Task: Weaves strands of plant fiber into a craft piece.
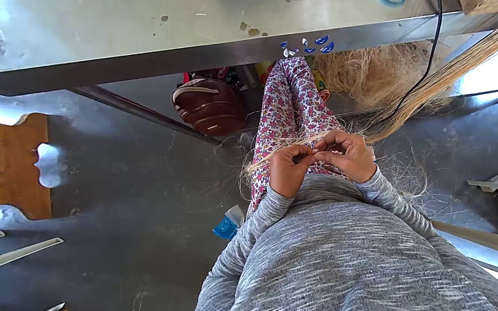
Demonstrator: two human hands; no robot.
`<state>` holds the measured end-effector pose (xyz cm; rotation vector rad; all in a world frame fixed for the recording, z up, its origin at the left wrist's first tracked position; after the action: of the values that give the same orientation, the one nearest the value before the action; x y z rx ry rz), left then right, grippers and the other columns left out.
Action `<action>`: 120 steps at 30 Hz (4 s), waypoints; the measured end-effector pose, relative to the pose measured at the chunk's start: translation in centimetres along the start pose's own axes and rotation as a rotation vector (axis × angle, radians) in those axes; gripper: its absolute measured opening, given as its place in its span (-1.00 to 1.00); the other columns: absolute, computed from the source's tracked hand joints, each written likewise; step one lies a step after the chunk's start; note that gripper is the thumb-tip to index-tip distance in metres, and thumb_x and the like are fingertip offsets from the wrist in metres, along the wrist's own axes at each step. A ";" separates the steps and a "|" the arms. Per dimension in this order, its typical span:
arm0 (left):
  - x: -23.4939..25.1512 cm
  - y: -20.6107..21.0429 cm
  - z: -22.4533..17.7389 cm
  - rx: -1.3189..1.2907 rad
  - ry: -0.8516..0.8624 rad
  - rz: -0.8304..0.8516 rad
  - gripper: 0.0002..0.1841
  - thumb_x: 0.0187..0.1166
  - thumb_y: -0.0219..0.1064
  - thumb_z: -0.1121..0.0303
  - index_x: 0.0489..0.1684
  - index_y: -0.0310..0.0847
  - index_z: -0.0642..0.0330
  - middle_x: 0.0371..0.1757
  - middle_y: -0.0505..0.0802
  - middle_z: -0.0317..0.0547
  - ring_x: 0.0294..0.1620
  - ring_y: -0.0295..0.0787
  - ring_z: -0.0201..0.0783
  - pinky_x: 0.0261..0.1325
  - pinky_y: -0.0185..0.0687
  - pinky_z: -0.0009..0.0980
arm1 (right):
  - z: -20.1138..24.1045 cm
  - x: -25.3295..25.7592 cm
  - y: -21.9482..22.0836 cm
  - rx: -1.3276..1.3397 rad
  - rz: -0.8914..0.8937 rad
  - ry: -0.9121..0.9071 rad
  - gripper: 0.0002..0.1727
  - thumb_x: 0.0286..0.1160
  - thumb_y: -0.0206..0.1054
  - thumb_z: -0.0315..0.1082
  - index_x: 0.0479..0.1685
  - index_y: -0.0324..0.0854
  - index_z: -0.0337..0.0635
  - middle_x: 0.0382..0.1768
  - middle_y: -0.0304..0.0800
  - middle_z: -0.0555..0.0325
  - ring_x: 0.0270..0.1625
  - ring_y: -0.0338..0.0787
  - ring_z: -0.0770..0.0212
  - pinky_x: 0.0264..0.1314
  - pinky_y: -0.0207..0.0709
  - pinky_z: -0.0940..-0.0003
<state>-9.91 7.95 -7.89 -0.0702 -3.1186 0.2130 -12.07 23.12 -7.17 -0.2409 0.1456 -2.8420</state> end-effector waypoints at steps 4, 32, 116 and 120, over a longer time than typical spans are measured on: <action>0.0 -0.2 0.1 0.035 -0.030 -0.016 -0.95 0.41 0.47 0.62 -0.27 0.79 0.36 -0.38 0.88 -0.21 -0.41 0.75 -0.61 -0.23 0.71 -0.64 | 0.5 0.6 0.2 -0.101 -0.027 -0.123 -0.90 0.24 0.56 -0.50 -0.34 0.76 -0.31 -0.21 0.83 0.12 -0.07 0.79 0.44 0.07 0.69 0.54; -0.4 -3.6 -1.3 -0.257 0.134 -0.166 -0.97 0.40 0.40 0.53 -0.35 0.77 0.25 0.10 0.85 -0.09 0.17 0.77 -0.33 0.25 0.71 -0.40 | -2.4 0.6 6.4 0.425 0.182 0.392 -0.66 0.36 0.29 -0.56 0.15 0.58 -0.29 -0.10 0.83 0.28 -0.14 0.81 0.51 -0.02 0.73 0.52; -0.6 1.1 -0.6 -0.524 0.043 0.405 -0.91 0.49 0.36 0.62 -0.26 0.76 0.27 -0.38 0.91 -0.20 -0.52 0.76 -0.52 -0.41 0.71 -0.58 | -4.3 -1.2 2.1 0.601 -0.031 0.376 -0.76 0.65 0.16 -0.44 -0.35 0.69 -0.06 -0.73 0.52 0.43 -0.80 0.28 0.61 -0.77 0.16 0.70; -0.9 1.4 -1.7 -0.182 0.159 0.339 -0.96 0.46 0.41 0.65 -0.25 0.75 0.43 -0.45 0.87 -0.17 -0.54 0.74 -0.52 -0.40 0.71 -0.59 | -4.1 -1.4 2.3 0.583 -0.076 0.408 -0.78 0.61 0.19 -0.50 -0.35 0.71 -0.11 -0.76 0.55 0.41 -0.81 0.33 0.60 -0.76 0.21 0.68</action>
<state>-8.91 9.57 -6.40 -0.5879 -2.9375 -0.0719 -10.87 21.63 -11.72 0.4625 -0.6124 -2.8172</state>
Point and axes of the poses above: each hand's wrist, its own x-axis towards the middle knuckle, its own y-axis out of the palm, z = x × y, the point moved 8 cm from there along x, towards the middle knuckle
